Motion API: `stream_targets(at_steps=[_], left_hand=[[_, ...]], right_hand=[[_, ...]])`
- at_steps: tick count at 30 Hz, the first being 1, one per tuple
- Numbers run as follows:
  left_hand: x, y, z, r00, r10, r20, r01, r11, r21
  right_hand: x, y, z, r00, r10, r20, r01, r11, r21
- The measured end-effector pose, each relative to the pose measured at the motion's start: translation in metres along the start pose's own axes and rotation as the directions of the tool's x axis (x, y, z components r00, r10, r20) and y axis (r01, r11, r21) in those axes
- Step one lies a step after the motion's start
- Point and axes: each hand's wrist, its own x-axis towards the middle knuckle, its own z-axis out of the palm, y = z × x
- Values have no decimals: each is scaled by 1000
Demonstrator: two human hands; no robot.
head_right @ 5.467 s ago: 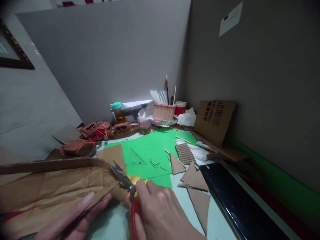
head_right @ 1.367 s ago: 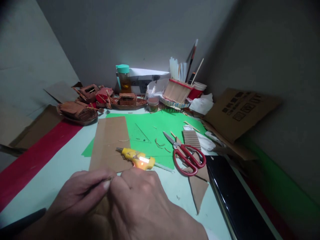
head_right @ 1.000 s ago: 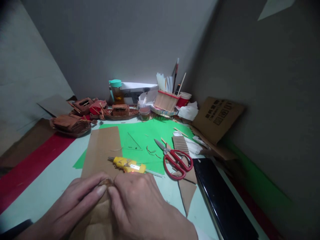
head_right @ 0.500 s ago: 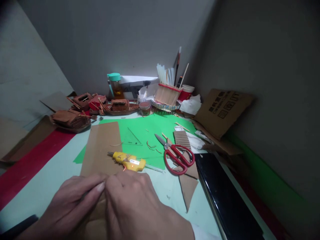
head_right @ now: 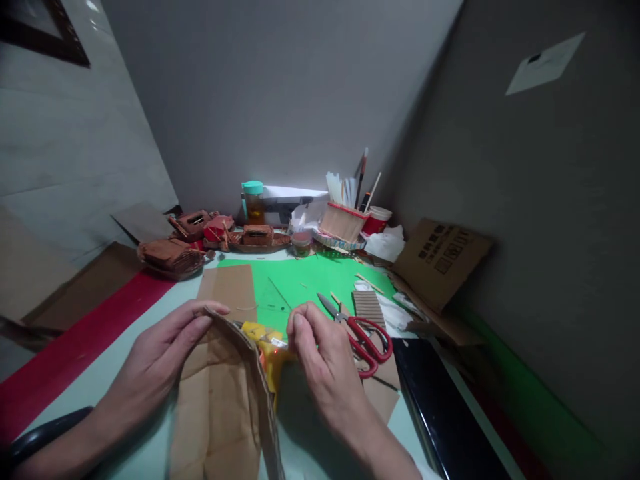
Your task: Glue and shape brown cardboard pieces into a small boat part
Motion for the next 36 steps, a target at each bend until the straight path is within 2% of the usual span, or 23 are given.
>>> stream_targets(at_steps=[9,12,15,17,19,22,25,29,31,33,36], left_hand=[[-8,1,6,997,52,58,-51,999,-19],[-10,-1,8,993,100,58,-100,995,1],[-14,-4,13,987,156,31,-157,987,25],[-17,-4,15,986,168,14,-168,985,39],[-19,0,17,989,148,16,-148,988,41],[-18,9,15,987,90,130,-95,995,32],[-16,16,11,966,54,255,-70,996,51],[-16,16,9,934,-6,357,-31,995,100],[-18,14,10,916,-50,399,9,994,105],[-22,12,12,913,-81,401,45,994,99],[-29,14,18,952,-92,293,61,992,113]], right_hand=[[-6,-8,11,997,25,67,-24,999,-23],[-5,-15,11,983,114,145,-127,988,86],[-6,-21,15,931,211,297,-245,966,82],[-9,-23,20,923,181,340,-192,981,-1],[-11,-25,24,945,93,314,-87,996,-33],[-13,-26,26,968,2,250,5,1000,-28],[-13,-24,24,966,0,259,7,1000,-26],[-13,-22,23,951,49,306,-46,999,-18],[-14,-21,24,951,35,307,-32,999,-14],[-16,-21,26,958,7,286,7,999,-47],[-21,-21,31,973,-11,229,47,987,-152]])
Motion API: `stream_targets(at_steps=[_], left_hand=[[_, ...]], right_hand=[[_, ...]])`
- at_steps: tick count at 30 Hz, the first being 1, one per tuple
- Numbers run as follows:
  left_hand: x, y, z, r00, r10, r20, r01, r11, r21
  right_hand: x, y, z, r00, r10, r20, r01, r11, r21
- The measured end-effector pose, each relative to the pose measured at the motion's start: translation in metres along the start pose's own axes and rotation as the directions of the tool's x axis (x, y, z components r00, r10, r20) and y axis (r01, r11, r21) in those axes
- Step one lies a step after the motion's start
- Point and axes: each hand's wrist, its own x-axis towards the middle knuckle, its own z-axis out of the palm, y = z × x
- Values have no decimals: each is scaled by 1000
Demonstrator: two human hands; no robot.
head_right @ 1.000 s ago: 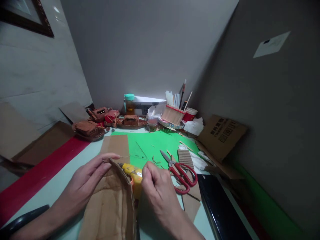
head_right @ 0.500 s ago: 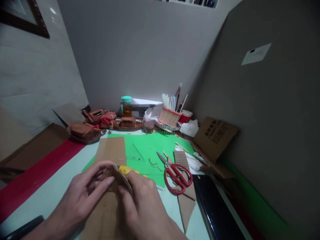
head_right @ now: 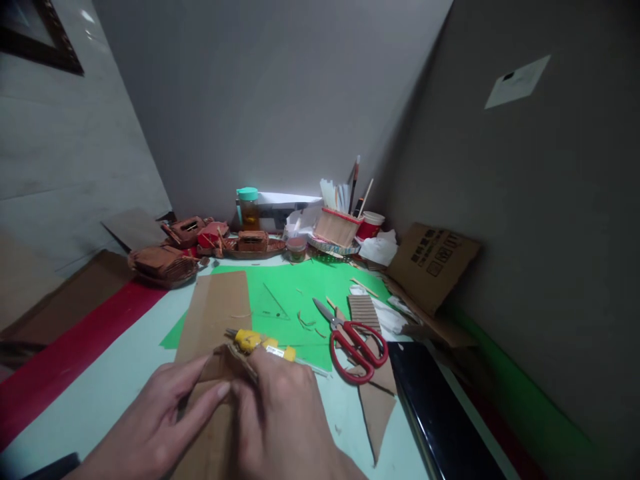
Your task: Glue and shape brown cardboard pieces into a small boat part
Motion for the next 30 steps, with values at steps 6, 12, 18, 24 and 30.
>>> stream_targets(at_steps=[6,12,18,24,30], left_hand=[[-7,10,7,970,91,-227,-64,991,120],[-3,-1,-6,960,135,-245,-83,974,210],[5,-16,-18,959,107,-264,-97,994,54],[3,-4,-25,983,22,-183,-60,978,-201],[-2,-6,-18,918,143,-370,-171,984,-44]], right_hand=[[1,-4,18,987,-90,-130,63,978,-198],[17,-14,32,959,-159,-235,97,962,-254],[22,-19,17,980,-43,-195,44,999,3],[21,-21,12,983,28,-183,-7,993,116],[19,-20,13,993,-23,-117,31,997,71]])
